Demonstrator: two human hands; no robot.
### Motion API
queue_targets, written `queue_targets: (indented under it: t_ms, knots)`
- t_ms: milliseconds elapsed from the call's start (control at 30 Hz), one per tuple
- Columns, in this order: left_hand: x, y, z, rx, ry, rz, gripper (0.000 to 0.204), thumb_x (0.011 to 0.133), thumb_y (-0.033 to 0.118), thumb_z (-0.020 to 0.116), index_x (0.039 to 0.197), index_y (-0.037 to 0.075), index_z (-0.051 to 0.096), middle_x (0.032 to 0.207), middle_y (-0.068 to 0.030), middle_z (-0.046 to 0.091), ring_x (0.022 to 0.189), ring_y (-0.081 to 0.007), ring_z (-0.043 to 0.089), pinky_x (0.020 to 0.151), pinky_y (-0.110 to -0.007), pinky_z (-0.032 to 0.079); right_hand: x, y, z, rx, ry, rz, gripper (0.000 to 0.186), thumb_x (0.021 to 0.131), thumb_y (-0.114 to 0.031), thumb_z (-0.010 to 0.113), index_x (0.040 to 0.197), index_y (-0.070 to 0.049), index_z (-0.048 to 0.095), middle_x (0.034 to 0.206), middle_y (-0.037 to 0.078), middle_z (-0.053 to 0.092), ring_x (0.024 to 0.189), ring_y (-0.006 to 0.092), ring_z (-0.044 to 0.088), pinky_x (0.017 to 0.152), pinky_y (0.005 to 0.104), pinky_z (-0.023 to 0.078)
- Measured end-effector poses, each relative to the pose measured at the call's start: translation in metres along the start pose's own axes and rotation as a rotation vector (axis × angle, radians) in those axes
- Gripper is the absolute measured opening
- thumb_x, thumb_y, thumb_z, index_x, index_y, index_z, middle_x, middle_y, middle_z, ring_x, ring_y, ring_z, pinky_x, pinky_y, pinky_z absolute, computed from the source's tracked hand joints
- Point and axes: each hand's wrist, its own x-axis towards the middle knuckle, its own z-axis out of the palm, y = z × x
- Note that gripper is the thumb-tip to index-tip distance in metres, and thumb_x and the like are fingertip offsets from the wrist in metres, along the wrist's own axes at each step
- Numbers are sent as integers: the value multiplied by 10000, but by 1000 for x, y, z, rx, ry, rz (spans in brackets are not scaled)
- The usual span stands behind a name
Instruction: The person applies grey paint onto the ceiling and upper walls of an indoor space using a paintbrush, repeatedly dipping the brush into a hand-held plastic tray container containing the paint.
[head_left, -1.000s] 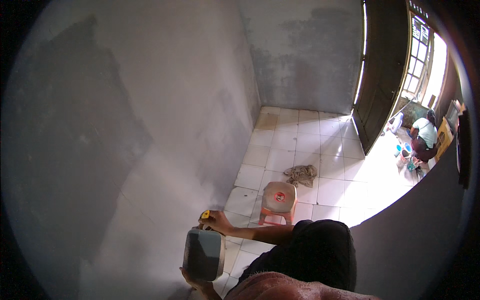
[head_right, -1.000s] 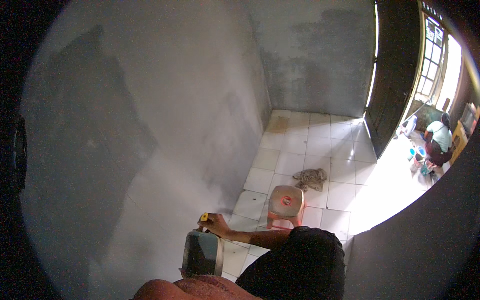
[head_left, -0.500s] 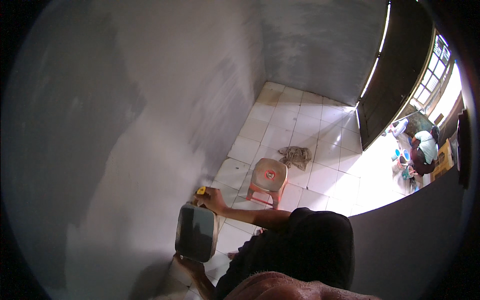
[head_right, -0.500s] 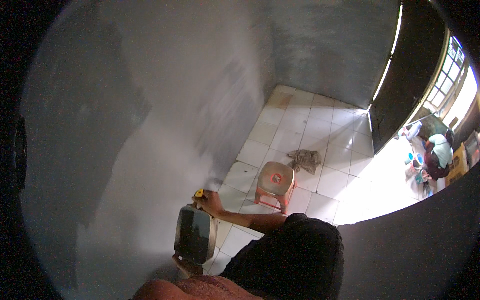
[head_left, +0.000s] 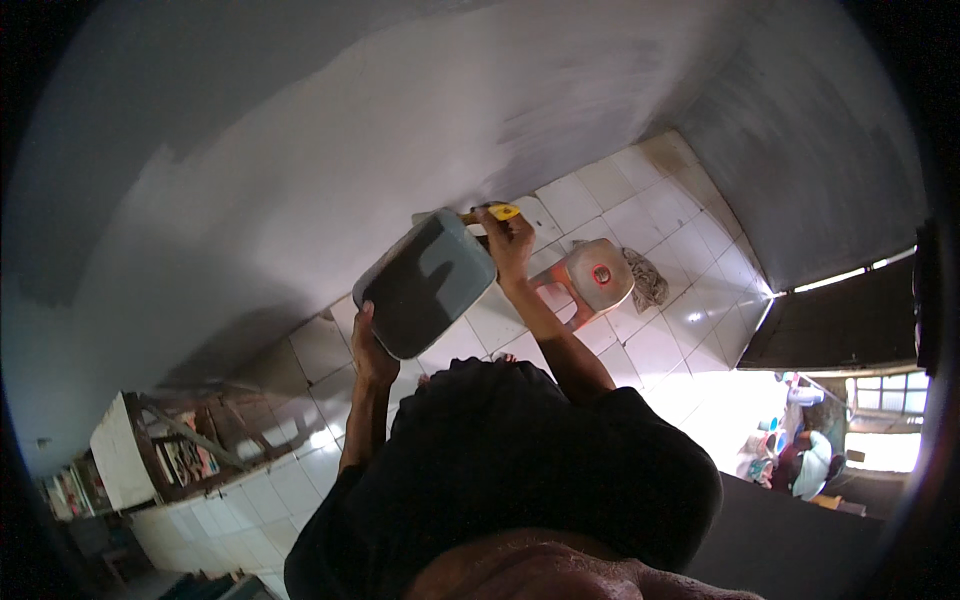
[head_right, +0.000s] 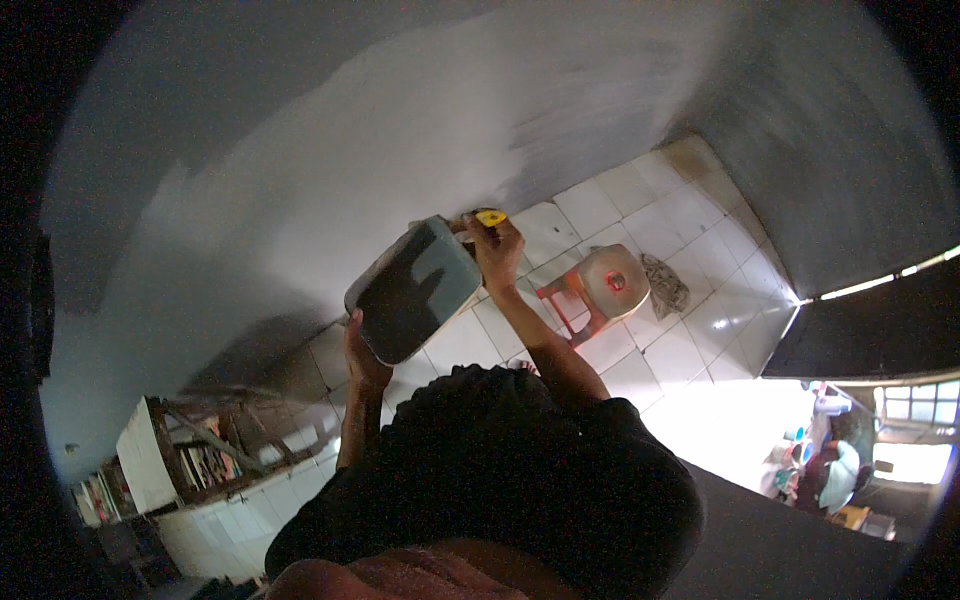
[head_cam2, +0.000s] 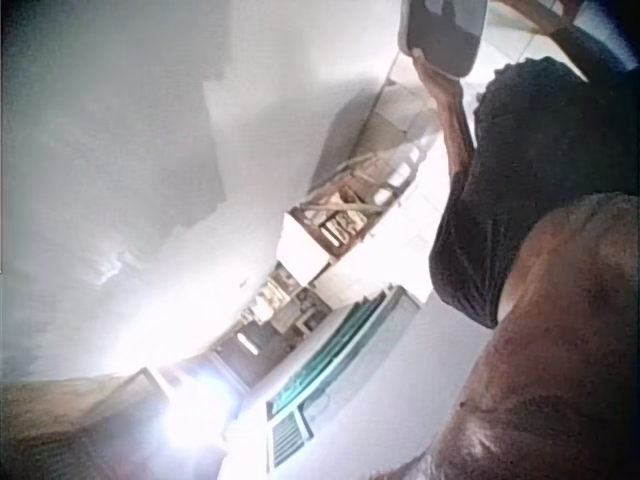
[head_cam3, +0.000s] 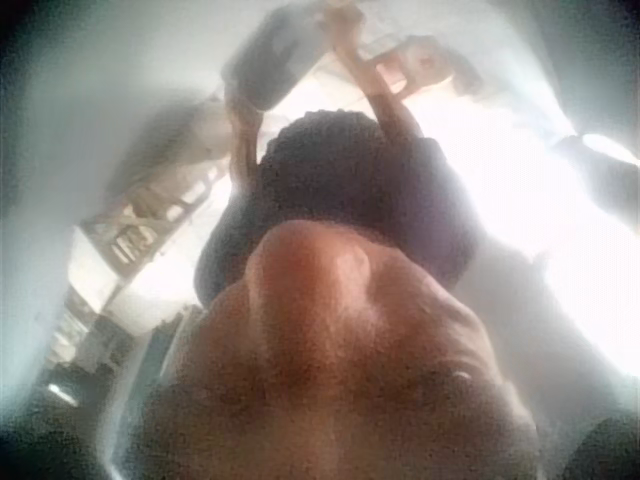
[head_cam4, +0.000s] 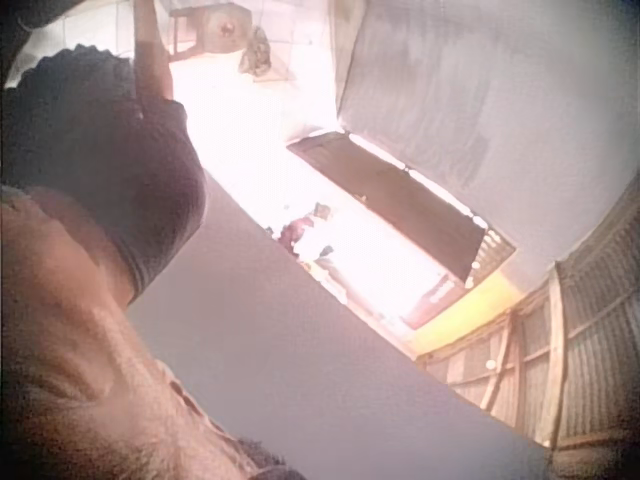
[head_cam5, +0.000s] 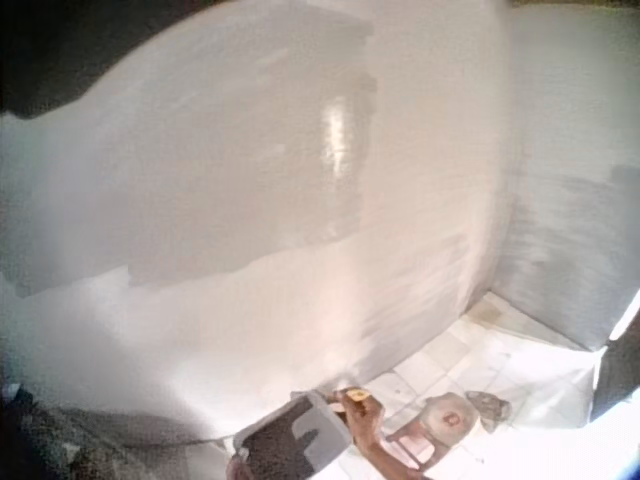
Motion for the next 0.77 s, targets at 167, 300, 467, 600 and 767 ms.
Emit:
queue_targets:
  t_ms: [167,300,467,600,767]
  knots:
    - [5,6,-28,-98,58,44,715,887,523,527,1375,7,450,1333,-180,521,1211,-318,524,1012,-440,438,-11,-5,9,-233,45,-170,134,872,-110,717,899,17,685,692,51,660,624,80,577,579,256,468]
    - [7,17,-48,-161,111,59,670,889,460,502,1349,-24,459,1313,-189,541,1199,-321,531,1020,-415,421,5,-31,15,-502,86,-506,149,845,-92,734,952,5,699,826,112,700,719,117,631,633,272,503]
    - [6,35,-44,-213,74,180,630,897,452,491,1315,-20,493,1223,-184,594,1125,-313,579,998,-415,445,29,-92,8,-430,-14,-573,154,868,-79,720,960,40,687,903,128,703,792,160,669,698,274,537]
    - [11,37,-59,-197,120,185,597,914,451,475,1301,-3,510,1210,-159,602,1112,-296,585,992,-417,456,11,-144,28,-161,-195,-582,114,898,-43,674,961,51,658,919,111,700,798,149,675,684,264,552]
    - [12,32,-83,-223,177,197,598,913,466,489,1313,21,505,1239,-157,587,1133,-292,573,997,-414,459,-14,-143,60,-214,-761,-483,213,941,-63,616,1139,8,579,1079,167,683,865,237,706,672,329,596]
